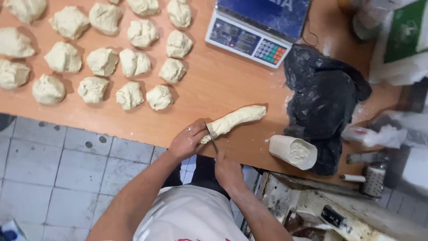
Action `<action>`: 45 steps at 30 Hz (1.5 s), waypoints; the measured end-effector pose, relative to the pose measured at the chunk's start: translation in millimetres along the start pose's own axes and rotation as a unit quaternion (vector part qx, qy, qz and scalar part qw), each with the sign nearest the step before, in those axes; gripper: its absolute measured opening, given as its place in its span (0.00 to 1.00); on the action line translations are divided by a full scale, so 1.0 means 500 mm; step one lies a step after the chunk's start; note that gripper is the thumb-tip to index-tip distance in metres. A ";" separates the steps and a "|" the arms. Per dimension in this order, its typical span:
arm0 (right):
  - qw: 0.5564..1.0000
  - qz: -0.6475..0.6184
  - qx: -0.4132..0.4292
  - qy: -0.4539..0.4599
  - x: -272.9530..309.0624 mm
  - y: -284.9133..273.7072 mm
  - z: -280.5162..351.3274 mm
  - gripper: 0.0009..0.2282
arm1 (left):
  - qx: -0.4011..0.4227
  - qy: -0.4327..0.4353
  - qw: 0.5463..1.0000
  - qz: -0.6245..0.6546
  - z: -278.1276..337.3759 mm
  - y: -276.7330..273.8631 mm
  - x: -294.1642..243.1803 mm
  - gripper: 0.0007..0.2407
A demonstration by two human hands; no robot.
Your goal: Cutting portions of dough with a knife and weighing them on a digital scale before shaping them into balls.
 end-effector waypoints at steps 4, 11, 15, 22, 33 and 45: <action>1.000 -0.004 0.021 -0.004 0.014 0.054 -0.111 0.12 | 0.017 -0.078 0.997 0.003 -0.007 -0.013 0.007 0.22; 0.980 -0.168 -0.092 0.057 -0.018 -0.073 -0.032 0.15 | -0.179 -0.289 0.902 0.266 -0.100 -0.113 0.031 0.25; 0.944 -0.263 0.007 0.202 -0.125 -0.016 0.099 0.17 | -0.158 -0.288 0.780 0.533 -0.317 -0.113 -0.004 0.25; 0.940 -0.258 -0.007 0.222 -0.264 -0.022 0.094 0.16 | -0.156 0.052 0.985 0.057 -0.815 -0.090 -0.049 0.22; 0.914 -0.374 0.017 0.156 -0.281 -0.076 0.046 0.16 | -0.100 -0.128 0.987 -0.010 -0.609 -0.093 -0.023 0.14; 0.919 -0.366 -0.028 0.145 -0.170 -0.076 0.027 0.13 | -0.029 -0.193 0.977 -0.088 -0.096 0.082 -0.085 0.28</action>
Point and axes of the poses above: each hand's wrist, its own z-axis away from the middle knuckle, its own y-axis out of the palm, x = y × z, the point moved 1 cm from there along -z, towards the middle knuckle, and after that the axes turned 5 degrees about z, right-handed, at the moved point
